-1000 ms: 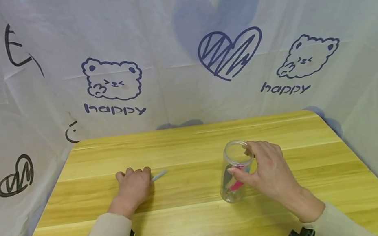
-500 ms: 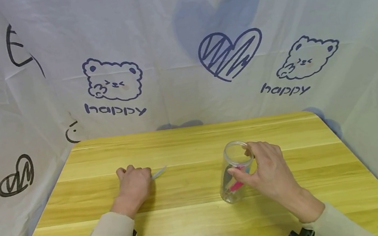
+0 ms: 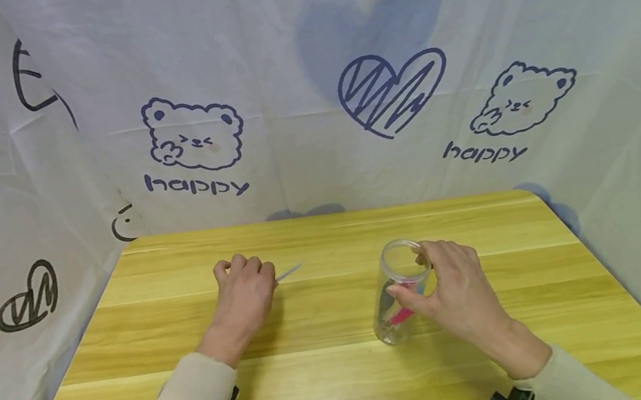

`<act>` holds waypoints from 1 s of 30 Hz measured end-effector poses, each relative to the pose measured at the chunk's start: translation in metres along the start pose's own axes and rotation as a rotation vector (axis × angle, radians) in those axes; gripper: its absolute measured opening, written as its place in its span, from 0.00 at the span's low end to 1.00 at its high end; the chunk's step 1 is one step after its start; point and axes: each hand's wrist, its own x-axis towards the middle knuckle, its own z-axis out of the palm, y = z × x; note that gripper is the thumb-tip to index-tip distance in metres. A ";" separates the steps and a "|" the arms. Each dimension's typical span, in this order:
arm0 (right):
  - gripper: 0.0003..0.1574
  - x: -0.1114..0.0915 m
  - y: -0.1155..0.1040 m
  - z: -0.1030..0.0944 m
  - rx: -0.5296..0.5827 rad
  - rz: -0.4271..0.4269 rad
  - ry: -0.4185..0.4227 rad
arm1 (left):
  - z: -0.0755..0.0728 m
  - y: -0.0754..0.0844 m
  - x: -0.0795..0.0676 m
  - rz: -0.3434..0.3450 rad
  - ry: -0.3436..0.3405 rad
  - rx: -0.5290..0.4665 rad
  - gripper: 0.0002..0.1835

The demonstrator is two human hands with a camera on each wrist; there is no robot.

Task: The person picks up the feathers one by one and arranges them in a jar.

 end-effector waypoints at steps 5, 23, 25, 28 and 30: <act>0.38 0.000 0.001 0.001 0.002 0.002 0.000 | -0.004 0.004 0.010 0.083 0.057 0.043 0.07; 0.39 0.000 0.001 0.001 -0.004 0.001 0.011 | -0.015 0.015 0.022 0.079 0.006 0.002 0.01; 0.39 0.000 0.001 0.001 -0.004 0.006 0.007 | -0.017 0.015 0.022 0.070 0.016 -0.008 0.02; 0.39 0.000 0.000 0.000 -0.001 0.010 0.003 | -0.018 0.016 0.023 0.065 0.050 -0.011 0.04; 0.39 0.000 0.000 0.000 0.000 0.009 0.003 | -0.019 0.016 0.024 0.072 0.080 -0.008 0.06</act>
